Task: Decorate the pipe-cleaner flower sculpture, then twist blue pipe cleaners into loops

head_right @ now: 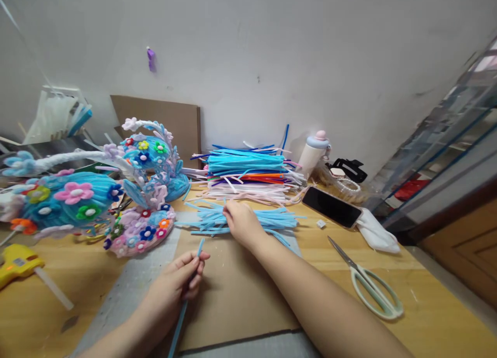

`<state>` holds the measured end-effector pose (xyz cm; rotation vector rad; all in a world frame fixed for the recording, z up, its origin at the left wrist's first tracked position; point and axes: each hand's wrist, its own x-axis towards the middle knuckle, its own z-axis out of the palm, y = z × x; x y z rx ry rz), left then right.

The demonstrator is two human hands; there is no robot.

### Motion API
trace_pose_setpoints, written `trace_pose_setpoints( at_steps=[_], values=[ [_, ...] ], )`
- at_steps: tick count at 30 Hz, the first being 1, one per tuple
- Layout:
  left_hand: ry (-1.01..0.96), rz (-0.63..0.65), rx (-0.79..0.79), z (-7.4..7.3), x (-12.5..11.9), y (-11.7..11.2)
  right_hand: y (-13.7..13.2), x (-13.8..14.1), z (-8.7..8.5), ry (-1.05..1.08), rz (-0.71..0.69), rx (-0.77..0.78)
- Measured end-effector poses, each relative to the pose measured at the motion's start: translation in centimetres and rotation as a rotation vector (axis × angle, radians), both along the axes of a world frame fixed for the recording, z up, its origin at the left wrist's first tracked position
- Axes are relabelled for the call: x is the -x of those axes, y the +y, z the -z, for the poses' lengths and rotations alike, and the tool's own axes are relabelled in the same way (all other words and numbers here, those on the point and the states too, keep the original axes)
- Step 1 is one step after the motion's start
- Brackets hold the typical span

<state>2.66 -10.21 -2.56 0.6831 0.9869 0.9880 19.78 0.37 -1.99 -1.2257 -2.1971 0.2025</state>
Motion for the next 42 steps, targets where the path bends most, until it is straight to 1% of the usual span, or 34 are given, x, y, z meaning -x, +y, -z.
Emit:
trace_pose_setpoints(
  at_steps=[3,5,7,8,10,12,14,16,18,19,22,23,26,28,29,31,32,35,37,42],
  values=[
    [-0.016,-0.008,-0.049,-0.6,0.3,-0.1,-2.1,-0.2,-2.1,0.064,-0.063,-0.091],
    [-0.015,-0.07,-0.115,-1.1,0.5,-0.1,-4.3,-0.5,-3.3,0.093,-0.092,-0.159],
    [-0.028,-0.156,-0.182,-1.5,0.8,-0.1,-6.8,-0.9,-3.8,0.078,-0.093,-0.149],
    [-0.038,-0.186,-0.205,-1.7,0.8,-0.1,-8.0,-1.2,-3.9,0.059,-0.1,-0.111],
    [-0.045,-0.197,-0.226,-1.8,0.8,-0.1,-10.2,-1.6,-3.7,0.015,-0.119,0.007],
    [-0.006,-0.172,-0.224,-1.6,0.6,-0.3,-11.8,-1.8,-3.3,-0.008,-0.102,0.148],
    [0.048,-0.106,-0.22,-1.2,0.3,-0.6,-12.6,-1.6,-2.9,0.012,-0.056,0.294],
    [0.089,0.008,-0.222,-0.8,-0.2,-1.0,-12.9,-1.2,-2.5,0.096,-0.042,0.434],
    [0.124,0.089,-0.246,-0.5,-0.5,-1.3,-12.7,-0.8,-2.2,0.193,-0.062,0.515],
    [0.144,0.093,-0.263,-0.4,-0.7,-1.3,-12.6,-0.7,-1.9,0.216,-0.06,0.518],
    [0.195,0.052,-0.319,-0.3,-0.7,-1.2,-12.4,-0.6,-1.1,0.203,-0.01,0.468],
    [0.219,0.066,-0.336,-0.3,-0.6,-1.1,-12.4,-0.6,-0.7,0.221,-0.008,0.478],
    [0.311,0.137,-0.417,-0.6,-0.5,-1.0,-12.3,-0.4,0.1,0.382,-0.045,0.597],
    [0.378,0.117,-0.469,-0.8,-0.5,-1.0,-12.2,-0.3,0.4,0.47,-0.04,0.642],
    [0.403,0.102,-0.47,-0.8,-0.5,-1.1,-12.2,-0.3,0.5,0.499,-0.022,0.643],
    [0.414,0.095,-0.414,-0.8,-0.7,-1.3,-12.1,-0.3,0.6,0.557,0.018,0.64],
    [0.387,0.097,-0.367,-0.7,-0.8,-1.4,-12.1,-0.3,0.6,0.592,0.031,0.644],
    [0.22,0.066,-0.251,-0.3,-1.3,-1.7,-12.2,-0.3,0.5,0.68,0.027,0.655],
    [0.159,0.049,-0.221,-0.2,-1.5,-1.7,-12.4,-0.2,0.5,0.707,0.007,0.63],
    [0.172,0.104,-0.186,-0.4,-1.5,-1.6,-12.7,0.1,0.7,0.715,-0.045,0.584]
  ],
)
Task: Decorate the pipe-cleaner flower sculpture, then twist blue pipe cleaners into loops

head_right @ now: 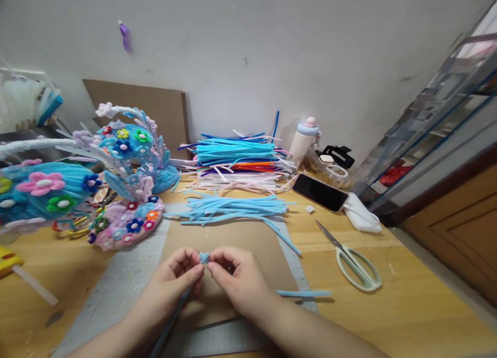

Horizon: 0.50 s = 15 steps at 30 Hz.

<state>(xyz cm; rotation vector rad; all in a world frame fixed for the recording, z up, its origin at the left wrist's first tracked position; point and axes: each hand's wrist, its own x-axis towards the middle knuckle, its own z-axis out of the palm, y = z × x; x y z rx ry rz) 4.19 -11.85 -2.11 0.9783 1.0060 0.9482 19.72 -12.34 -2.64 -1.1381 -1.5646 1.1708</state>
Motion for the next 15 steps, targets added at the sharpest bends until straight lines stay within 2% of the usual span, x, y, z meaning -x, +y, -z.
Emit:
trace_pose_setpoints(
  at_steps=[4,8,15],
  values=[
    [-0.014,0.024,0.024,0.14,0.15,0.08,0.06,-0.05,0.08,-0.053,0.006,-0.027],
    [-0.025,0.008,0.012,0.43,0.21,0.17,0.05,-0.02,0.02,-0.001,0.0,0.012],
    [0.068,0.01,-0.083,0.81,0.48,0.06,0.06,0.07,-0.21,0.161,-0.03,0.252]
  ],
)
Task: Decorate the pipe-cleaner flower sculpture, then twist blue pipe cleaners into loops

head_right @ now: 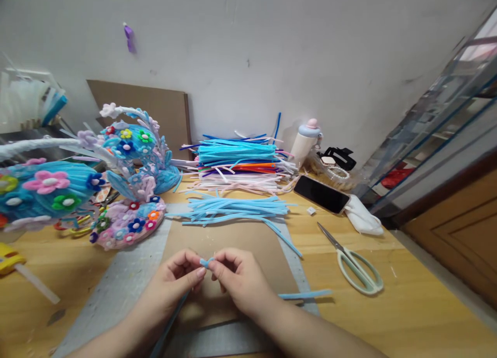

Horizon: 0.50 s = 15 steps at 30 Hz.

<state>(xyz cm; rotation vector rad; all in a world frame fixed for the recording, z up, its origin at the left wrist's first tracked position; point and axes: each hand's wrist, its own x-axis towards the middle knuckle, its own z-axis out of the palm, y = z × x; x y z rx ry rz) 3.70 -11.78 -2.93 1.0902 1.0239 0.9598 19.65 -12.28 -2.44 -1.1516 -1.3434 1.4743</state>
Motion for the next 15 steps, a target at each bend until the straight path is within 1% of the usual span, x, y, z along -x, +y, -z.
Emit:
trace_pose_setpoints(
  at_steps=[2,3,7,11,13,15],
  values=[
    [0.071,-0.016,-0.114,0.1,0.1,-0.3,0.0,0.0,0.0,0.057,-0.02,0.062],
    [0.118,-0.022,-0.203,0.1,0.1,-0.5,0.0,0.0,0.1,0.085,-0.029,0.093],
    [0.356,-0.011,-0.638,0.2,0.4,-1.4,0.0,0.0,0.3,0.178,-0.048,0.191],
    [0.629,0.024,-1.025,0.6,0.8,-1.6,-0.1,0.0,0.4,0.285,-0.006,0.3],
    [0.792,-0.003,-1.18,0.9,0.9,-1.7,-0.2,0.0,0.4,0.319,-0.005,0.343],
    [0.9,-0.046,-1.29,1.0,1.1,-1.7,-0.2,0.0,0.4,0.34,-0.024,0.335]
  ],
)
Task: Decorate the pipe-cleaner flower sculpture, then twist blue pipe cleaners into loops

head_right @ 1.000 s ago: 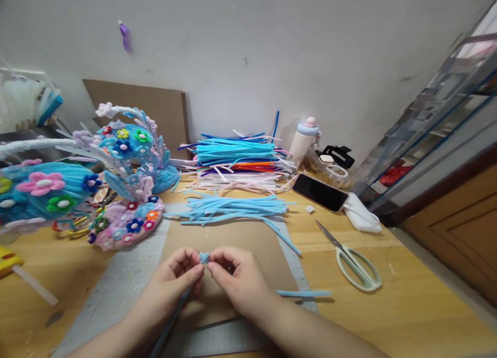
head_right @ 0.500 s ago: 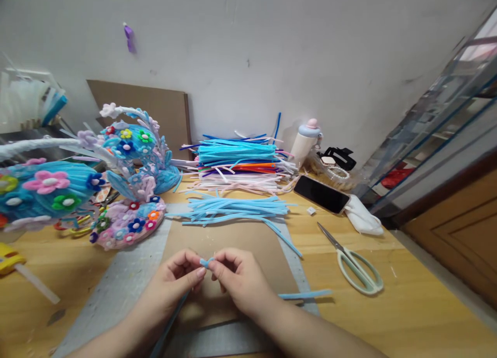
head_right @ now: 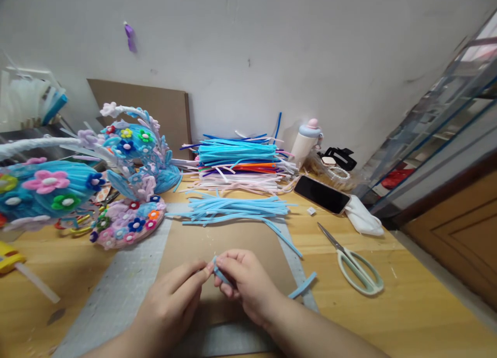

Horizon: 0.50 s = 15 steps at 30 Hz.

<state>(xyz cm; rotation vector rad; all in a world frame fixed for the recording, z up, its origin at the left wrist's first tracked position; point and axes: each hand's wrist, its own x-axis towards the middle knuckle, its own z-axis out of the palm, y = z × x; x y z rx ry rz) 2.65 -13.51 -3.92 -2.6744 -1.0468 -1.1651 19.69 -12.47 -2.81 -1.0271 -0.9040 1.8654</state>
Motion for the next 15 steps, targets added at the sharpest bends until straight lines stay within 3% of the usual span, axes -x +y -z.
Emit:
trace_pose_setpoints(
  at_steps=[2,3,7,9,12,15],
  values=[
    [0.009,-0.001,-0.002,-0.1,0.1,0.0,0.1,-0.2,0.0,0.014,-0.032,-0.04],
    [-0.01,0.013,0.07,-0.3,0.1,0.1,0.1,-0.3,0.0,0.017,-0.056,-0.054],
    [-0.129,0.091,0.53,-1.4,0.0,0.6,0.6,-1.0,0.0,-0.074,-0.166,-0.064],
    [-0.092,0.151,0.657,-2.1,-0.1,0.8,0.8,-1.2,0.0,-0.171,-0.219,-0.045],
    [0.043,0.19,0.744,-2.8,-0.1,1.0,1.0,-1.5,0.0,-0.27,-0.286,-0.003],
    [0.124,0.133,0.735,-3.3,0.1,1.1,1.0,-1.6,0.0,-0.294,-0.313,0.027]
  ],
)
